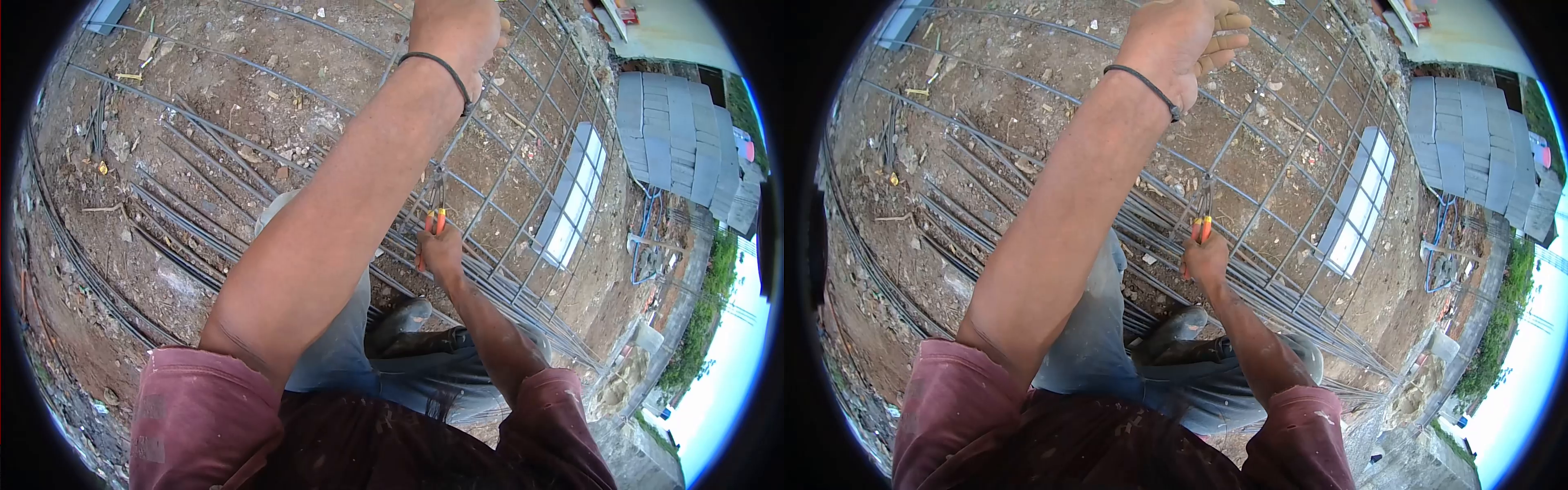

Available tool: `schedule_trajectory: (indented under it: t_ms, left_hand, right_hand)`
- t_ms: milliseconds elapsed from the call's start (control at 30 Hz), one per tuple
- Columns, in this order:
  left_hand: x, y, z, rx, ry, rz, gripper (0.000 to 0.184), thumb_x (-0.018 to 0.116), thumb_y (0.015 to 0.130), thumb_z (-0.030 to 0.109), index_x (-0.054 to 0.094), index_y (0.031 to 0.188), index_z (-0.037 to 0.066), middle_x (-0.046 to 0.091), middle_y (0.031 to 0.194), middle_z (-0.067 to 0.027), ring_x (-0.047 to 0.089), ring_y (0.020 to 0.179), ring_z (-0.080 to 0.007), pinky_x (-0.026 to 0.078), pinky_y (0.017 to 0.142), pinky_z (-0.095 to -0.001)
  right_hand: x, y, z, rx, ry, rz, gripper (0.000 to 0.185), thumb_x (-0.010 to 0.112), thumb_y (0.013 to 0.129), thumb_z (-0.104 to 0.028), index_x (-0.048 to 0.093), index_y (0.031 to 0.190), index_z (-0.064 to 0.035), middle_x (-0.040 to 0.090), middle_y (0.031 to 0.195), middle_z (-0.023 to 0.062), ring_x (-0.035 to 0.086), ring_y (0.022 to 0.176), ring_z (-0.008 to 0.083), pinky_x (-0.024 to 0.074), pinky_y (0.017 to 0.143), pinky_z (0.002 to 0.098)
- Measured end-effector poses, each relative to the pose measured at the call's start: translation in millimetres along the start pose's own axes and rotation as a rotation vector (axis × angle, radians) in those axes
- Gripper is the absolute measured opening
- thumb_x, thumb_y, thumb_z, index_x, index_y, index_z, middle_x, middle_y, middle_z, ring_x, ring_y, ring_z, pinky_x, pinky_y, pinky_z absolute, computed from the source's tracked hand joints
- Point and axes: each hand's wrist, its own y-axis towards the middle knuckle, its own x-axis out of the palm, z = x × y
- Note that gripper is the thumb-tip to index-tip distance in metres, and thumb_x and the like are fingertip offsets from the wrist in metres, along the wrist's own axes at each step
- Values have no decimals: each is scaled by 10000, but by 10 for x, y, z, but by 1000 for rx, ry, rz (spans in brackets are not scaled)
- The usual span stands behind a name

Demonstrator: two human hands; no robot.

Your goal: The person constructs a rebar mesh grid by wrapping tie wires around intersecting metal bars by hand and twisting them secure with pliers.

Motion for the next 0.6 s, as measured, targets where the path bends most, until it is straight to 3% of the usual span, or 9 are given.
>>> schedule_trajectory:
  t_ms: [33,167,300,367,400,433,467,567,600]
  left_hand:
    - [-10,-2,7,69,110,-18,335,599,1005,245,667,1175,-36,735,1083,-155,700,985,-212,540,902,-357]
    - [19,-60,6,-63,163,-15,264,569,1005,190,677,1137,-11,735,1089,-143,700,957,-204,492,983,-372]
    - [47,-104,-2,-115,52,-10,258,549,1005,166,675,1163,5,737,1090,-127,690,991,-203,462,1017,-402]
    - [50,32,-55,-87,45,-18,262,547,1005,167,670,1177,13,737,1093,-124,682,1024,-211,450,1034,-418]
    - [52,191,-126,-121,-43,-10,184,576,946,149,676,1034,21,698,925,-103,639,839,-191,457,804,-378]
    - [52,219,-131,-154,-130,-3,126,605,886,131,681,891,30,659,757,-81,596,655,-172,465,574,-338]
    - [58,240,-152,-157,-133,3,126,605,886,131,681,891,30,659,757,-81,596,655,-172,465,574,-338]
    - [135,201,-72,-195,-230,49,144,580,886,159,677,915,57,645,748,-66,563,636,-193,461,638,-512]
    - [127,135,-48,-209,-230,58,144,580,886,159,677,915,57,645,748,-66,563,636,-193,461,638,-512]
  right_hand:
    - [19,6,-39,-21,-16,20,197,610,903,-1,567,711,21,597,556,121,574,387,207,422,328,331]
    - [-382,-14,-387,123,-171,-195,140,683,876,-20,565,835,43,619,603,130,637,448,224,469,346,336]
    - [-725,7,-792,101,-328,-291,148,691,868,-4,561,889,63,642,661,139,626,422,228,480,339,369]
    - [-847,5,-1014,10,-779,-248,281,744,865,-59,515,950,82,682,761,195,708,575,273,562,451,392]
    - [-956,61,-989,12,-783,-251,281,744,865,-59,515,950,82,682,761,195,708,575,273,562,451,392]
    - [-1067,126,-941,-397,-1139,-239,296,714,903,-107,515,998,92,685,826,216,724,678,290,582,525,393]
    - [-1137,193,-894,-829,-1472,-217,324,684,941,-155,515,1046,101,689,890,236,740,781,307,602,598,395]
    - [-1125,112,-1053,-903,-1811,-108,302,618,949,-182,549,1057,91,678,873,276,720,829,336,583,705,432]
    - [-1135,102,-1096,-893,-1811,-124,302,618,949,-182,549,1057,91,678,873,276,720,829,336,583,705,432]
